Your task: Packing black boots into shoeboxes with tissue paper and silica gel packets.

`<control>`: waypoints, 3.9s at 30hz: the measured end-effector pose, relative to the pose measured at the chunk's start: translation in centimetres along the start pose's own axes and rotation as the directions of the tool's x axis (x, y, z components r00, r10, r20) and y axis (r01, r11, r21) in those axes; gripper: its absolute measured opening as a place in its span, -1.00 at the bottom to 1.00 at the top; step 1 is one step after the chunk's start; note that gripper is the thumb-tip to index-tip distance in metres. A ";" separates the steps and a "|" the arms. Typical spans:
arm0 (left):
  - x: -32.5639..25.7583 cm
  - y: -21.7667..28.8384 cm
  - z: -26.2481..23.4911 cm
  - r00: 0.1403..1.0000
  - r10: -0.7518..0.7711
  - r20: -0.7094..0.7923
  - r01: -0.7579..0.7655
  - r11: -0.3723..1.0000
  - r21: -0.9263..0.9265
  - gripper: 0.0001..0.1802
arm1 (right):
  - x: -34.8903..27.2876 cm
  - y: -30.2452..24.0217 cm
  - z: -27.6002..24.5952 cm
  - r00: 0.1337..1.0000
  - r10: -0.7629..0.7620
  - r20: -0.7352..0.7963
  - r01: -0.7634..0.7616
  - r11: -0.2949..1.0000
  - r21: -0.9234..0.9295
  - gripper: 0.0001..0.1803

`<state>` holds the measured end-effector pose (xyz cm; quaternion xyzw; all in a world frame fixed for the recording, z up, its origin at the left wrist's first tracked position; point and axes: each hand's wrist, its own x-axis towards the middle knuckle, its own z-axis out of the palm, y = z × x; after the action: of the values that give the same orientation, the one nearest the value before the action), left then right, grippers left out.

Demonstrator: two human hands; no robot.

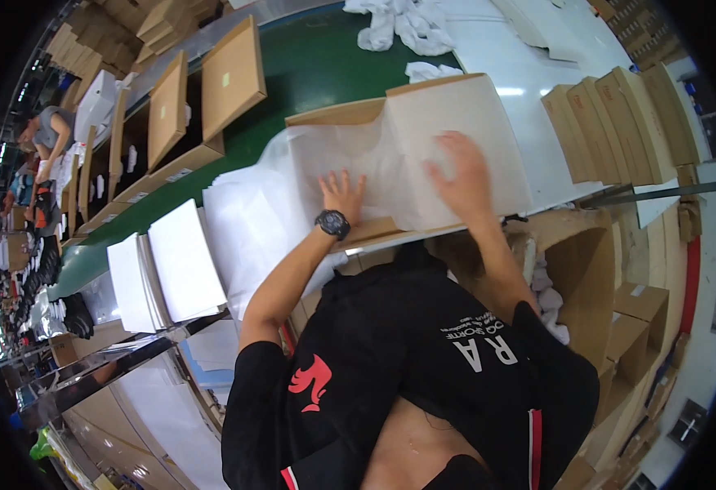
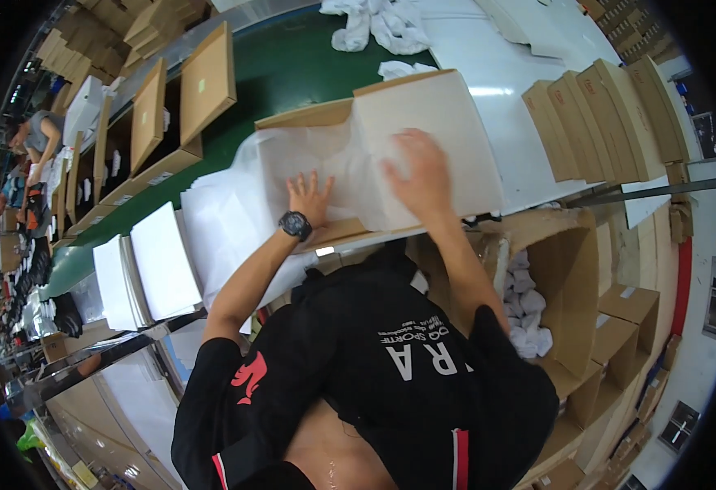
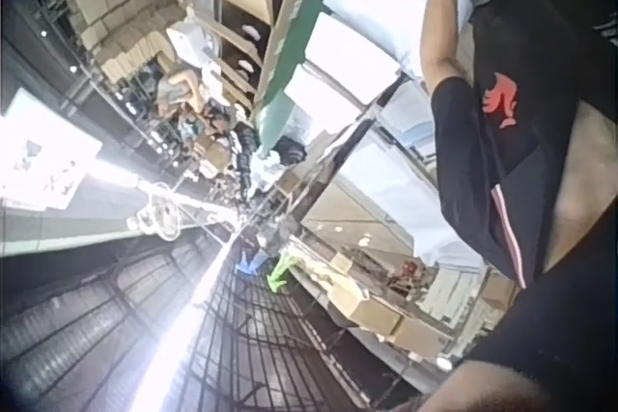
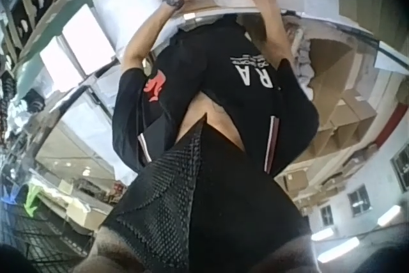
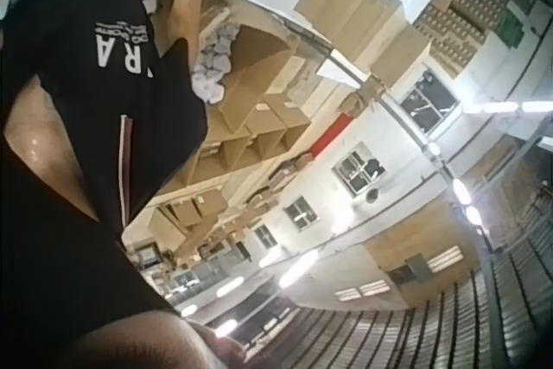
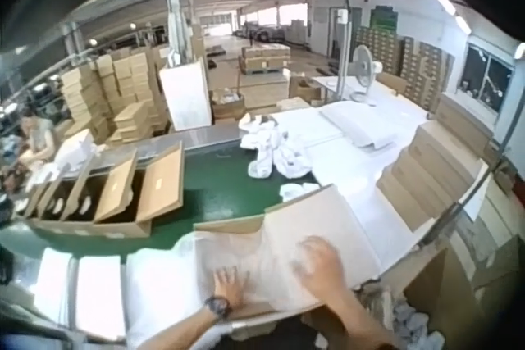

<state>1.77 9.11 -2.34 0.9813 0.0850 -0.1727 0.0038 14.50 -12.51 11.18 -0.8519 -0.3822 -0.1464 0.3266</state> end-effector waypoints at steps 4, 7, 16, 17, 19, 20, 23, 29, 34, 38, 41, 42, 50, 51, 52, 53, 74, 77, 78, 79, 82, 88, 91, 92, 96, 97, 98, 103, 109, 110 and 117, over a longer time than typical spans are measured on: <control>-0.1 -1.0 2.4 0.969 0.038 -0.243 -0.065 0.993 -0.101 -0.04 | -6.7 6.4 -11.2 0.571 0.647 0.504 -0.722 0.689 -0.066 -0.67; -5.5 0.6 -2.3 0.964 0.120 -0.239 -0.223 0.854 -0.470 -0.19 | -10.8 6.1 -12.4 0.430 0.709 0.560 -0.741 0.631 -0.230 -0.64; -10.4 1.0 2.2 0.992 -0.030 -0.119 -0.012 0.940 -0.342 -0.72 | -12.6 5.1 -2.2 0.528 0.849 0.004 -0.827 0.515 -0.224 -0.17; -10.4 0.8 2.0 0.986 -0.073 -0.151 0.016 0.938 -0.347 -0.76 | -13.4 6.0 -1.5 0.562 0.824 -0.062 -0.802 0.526 -0.283 -0.16; -10.4 0.0 2.3 0.986 -0.072 -0.149 0.011 0.926 -0.378 -0.77 | -13.9 7.1 -0.6 0.598 0.790 -0.136 -0.789 0.550 -0.274 -0.19; -10.4 -0.3 2.4 0.988 -0.058 -0.141 -0.005 0.911 -0.412 -0.77 | -14.6 9.2 -0.6 0.627 0.763 -0.157 -0.779 0.610 -0.148 -0.32; -11.2 -2.3 3.1 0.990 -0.074 -0.117 0.021 0.914 -0.405 -0.75 | -12.1 7.9 -2.6 0.707 0.686 -0.173 -0.706 0.668 -0.234 -0.46; -11.8 0.3 -1.8 0.941 0.102 -0.323 -0.221 0.908 -0.357 0.09 | -7.6 -3.4 -15.0 0.713 0.669 -0.212 -0.701 0.672 -0.237 -0.56; -10.4 8.6 -9.6 0.374 0.385 -0.844 -0.893 0.397 -0.214 0.17 | -7.4 -6.8 -22.0 0.631 0.721 -0.286 -0.697 0.689 0.198 -0.72; -8.2 14.0 -11.0 -0.020 0.090 -0.996 -0.961 0.275 0.044 -0.04 | -5.3 -9.4 -20.1 0.536 0.732 -0.420 -0.553 0.681 0.480 -0.63; -7.1 12.9 -11.7 0.125 -0.134 -0.983 -0.935 0.315 -0.162 -0.15 | -5.4 -9.3 -15.8 0.661 0.707 -0.252 -0.343 0.582 0.737 -0.36; -7.0 12.3 -11.8 0.231 -0.281 -0.932 -0.951 0.137 -0.277 -0.16 | -5.2 -10.4 -13.9 0.771 0.620 -0.145 -0.172 0.422 0.890 -0.23; -9.9 -5.5 -13.3 0.911 -0.153 -0.382 -0.394 -0.055 -0.918 -0.32 | -2.9 -11.7 4.6 0.877 0.197 0.437 -0.477 0.260 0.839 0.06; -9.8 -7.3 -12.7 0.881 -0.334 -0.336 -0.393 -0.120 -0.912 -0.34 | -2.0 -12.3 6.9 0.841 0.241 0.485 -0.532 0.196 0.824 0.03; -9.5 -9.1 -11.3 0.818 -0.508 -0.269 -0.406 -0.180 -0.896 -0.35 | -0.9 -13.0 9.4 0.801 0.271 0.534 -0.580 0.128 0.805 0.01; -9.3 -11.5 -8.6 0.719 -0.638 -0.275 -0.347 0.014 -0.938 -0.36 | -0.4 -13.6 12.6 0.807 0.327 0.491 -0.556 0.142 0.819 -0.05; -5.5 -9.1 2.4 0.738 -0.660 -0.143 -0.092 0.112 -0.989 -0.06 | -4.5 -8.7 29.7 0.557 0.449 0.699 -0.746 0.640 0.184 -0.21; -6.6 -10.9 2.1 0.594 -0.743 -0.310 0.075 0.435 -0.897 0.10 | 0.5 -11.1 22.3 0.391 0.118 0.913 -0.436 0.897 0.071 -0.14; -6.3 -10.5 0.6 0.589 -0.735 -0.337 0.130 0.498 -0.857 0.13 | 2.1 -9.9 19.2 0.492 -0.027 0.870 -0.276 0.943 0.185 -0.15; -5.7 -10.0 -0.6 0.638 -0.666 -0.387 0.131 0.589 -0.798 0.19 | 6.4 -7.3 15.6 0.585 -0.165 0.794 -0.296 0.868 0.398 -0.20; -5.2 -8.0 -3.8 0.730 -0.674 -0.114 0.477 0.621 -0.622 0.33 | 16.8 5.0 10.7 0.948 0.035 0.318 -0.255 0.681 0.686 -0.74; -3.9 -7.3 -3.2 0.768 -0.640 0.032 0.549 0.632 -0.548 0.17 | 26.0 33.1 14.7 0.794 0.415 0.443 -0.332 0.908 -0.255 -0.20; -4.7 -8.9 -1.5 0.804 -0.593 -0.046 0.458 0.666 -0.588 0.13 | 20.3 38.7 19.0 0.709 0.457 0.537 -0.204 0.862 -0.464 0.08; -5.1 -9.1 -1.3 0.819 -0.569 -0.073 0.413 0.673 -0.613 0.14 | 19.2 39.5 19.7 0.726 0.413 0.550 -0.166 0.881 -0.443 0.13; -7.1 -9.4 -2.2 0.798 -0.602 0.020 0.490 0.630 -0.603 0.19 | 18.6 34.8 18.6 0.707 0.542 0.454 -0.320 0.818 -0.478 -0.09; -7.3 -9.3 -2.5 0.803 -0.596 0.016 0.481 0.633 -0.607 0.19 | 18.4 34.4 17.1 0.735 0.578 0.353 -0.407 0.794 -0.451 -0.15; -7.4 -9.1 -3.0 0.805 -0.593 0.024 0.507 0.667 -0.546 0.19 | 18.9 33.2 15.1 0.780 0.583 0.227 -0.462 0.781 -0.420 -0.29; -6.1 -7.4 -5.8 0.780 -0.544 -0.308 0.195 0.680 -0.707 -0.02 | 17.9 24.1 2.3 0.890 0.456 -0.025 -0.454 0.889 0.060 -0.41; -4.5 -2.9 -12.7 0.894 -0.278 -0.351 -0.426 -0.293 -0.856 -0.41 | 5.5 1.4 -0.6 0.825 0.244 0.509 -0.559 0.481 0.676 -0.52; -4.1 -2.3 -12.2 0.948 -0.222 -0.228 -0.301 -0.395 -0.868 -0.32 | 2.9 -1.0 1.0 0.770 0.225 0.597 -0.632 0.396 0.666 -0.52; -5.7 -3.2 -6.7 0.971 -0.213 0.113 -0.078 -0.720 -0.690 -0.37 | -5.4 -11.4 8.9 0.821 0.435 0.369 -0.567 0.553 0.610 -0.46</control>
<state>-1.83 11.56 5.95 0.3615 0.2812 0.0920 0.8842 2.37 -3.93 6.91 -0.7460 -0.1754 0.1837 0.6156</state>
